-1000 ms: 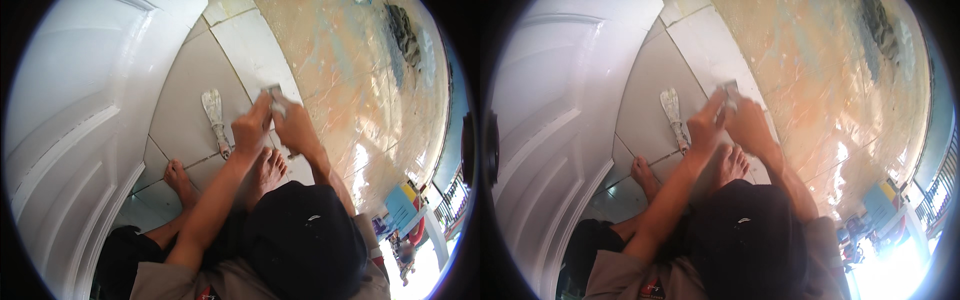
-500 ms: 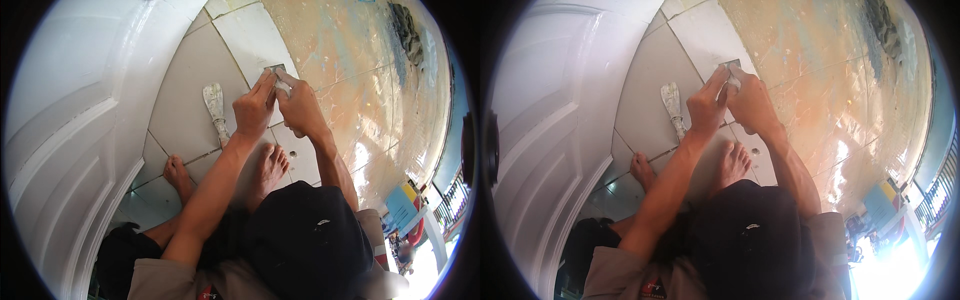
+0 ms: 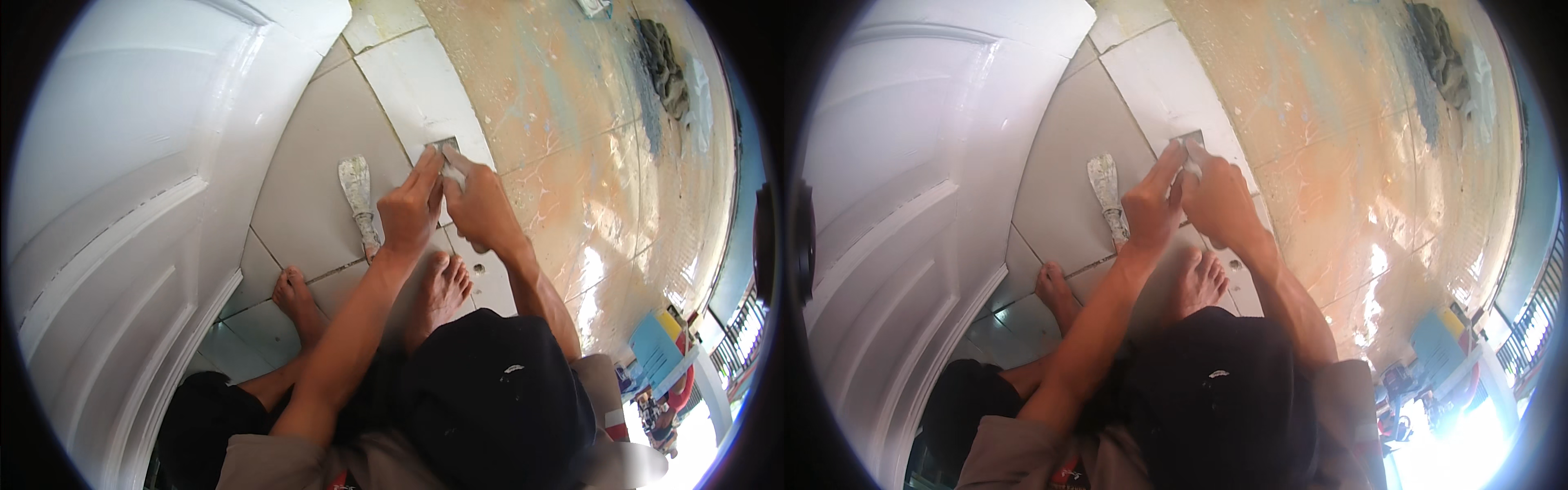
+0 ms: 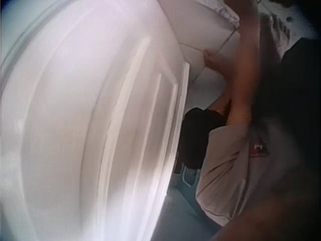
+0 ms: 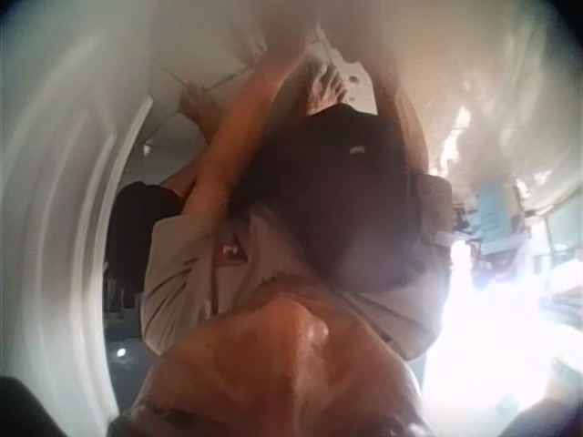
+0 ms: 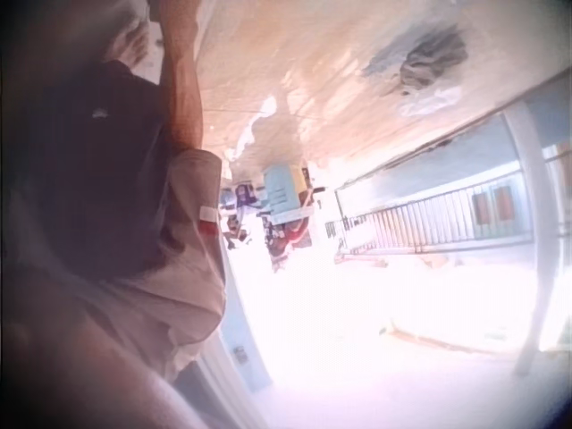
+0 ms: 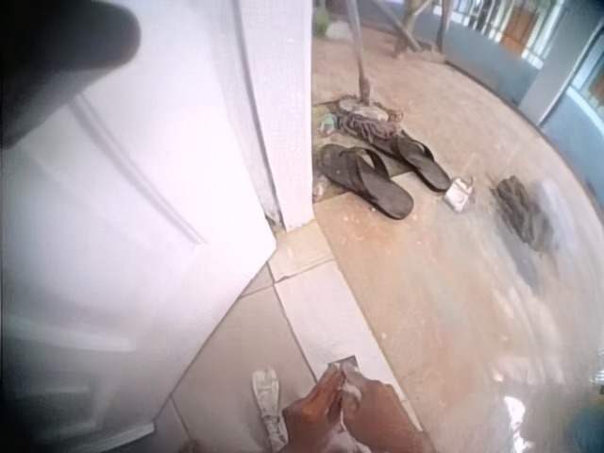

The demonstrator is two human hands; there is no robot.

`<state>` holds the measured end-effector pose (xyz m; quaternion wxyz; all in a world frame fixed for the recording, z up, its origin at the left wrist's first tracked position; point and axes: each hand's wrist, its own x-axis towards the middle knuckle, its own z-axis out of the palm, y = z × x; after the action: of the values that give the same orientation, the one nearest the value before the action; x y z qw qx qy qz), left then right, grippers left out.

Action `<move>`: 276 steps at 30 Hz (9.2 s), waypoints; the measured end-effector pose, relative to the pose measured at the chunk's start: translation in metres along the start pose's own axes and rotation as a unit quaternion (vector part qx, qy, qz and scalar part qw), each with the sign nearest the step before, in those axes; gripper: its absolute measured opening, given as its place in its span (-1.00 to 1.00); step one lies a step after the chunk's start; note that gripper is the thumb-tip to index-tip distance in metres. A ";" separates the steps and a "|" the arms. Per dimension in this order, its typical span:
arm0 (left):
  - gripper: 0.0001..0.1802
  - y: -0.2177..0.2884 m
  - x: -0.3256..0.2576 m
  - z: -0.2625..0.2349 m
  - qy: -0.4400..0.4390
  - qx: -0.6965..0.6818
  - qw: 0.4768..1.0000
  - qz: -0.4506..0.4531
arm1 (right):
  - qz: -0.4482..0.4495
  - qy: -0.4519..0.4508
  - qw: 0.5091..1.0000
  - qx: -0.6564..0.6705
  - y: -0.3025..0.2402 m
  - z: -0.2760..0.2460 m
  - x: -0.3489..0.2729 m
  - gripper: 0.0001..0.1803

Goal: The person applies grout to the gaps between floor tiles using a grout float, then wipes the surface with a cloth. Finally, the person sweeps the floor with a broom.

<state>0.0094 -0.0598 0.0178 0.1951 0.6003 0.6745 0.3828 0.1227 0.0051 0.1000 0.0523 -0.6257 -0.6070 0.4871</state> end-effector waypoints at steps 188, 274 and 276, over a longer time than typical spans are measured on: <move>-0.67 -0.054 0.150 -0.018 0.047 0.055 0.997 0.033 | -0.094 0.035 0.995 0.026 -0.077 -0.004 0.124 -0.46; -0.92 -0.055 0.190 0.015 0.140 0.053 0.987 0.054 | -0.105 0.002 0.994 -0.018 -0.093 -0.034 0.185 -0.79; -0.88 -0.059 0.216 0.014 0.115 0.043 0.991 0.056 | -0.144 -0.006 0.987 -0.074 -0.103 -0.046 0.212 -0.80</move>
<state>-0.0640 0.1523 0.0071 0.0682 0.5971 0.6733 0.4306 0.0357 0.2281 0.0757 0.0720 -0.5308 -0.7256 0.4318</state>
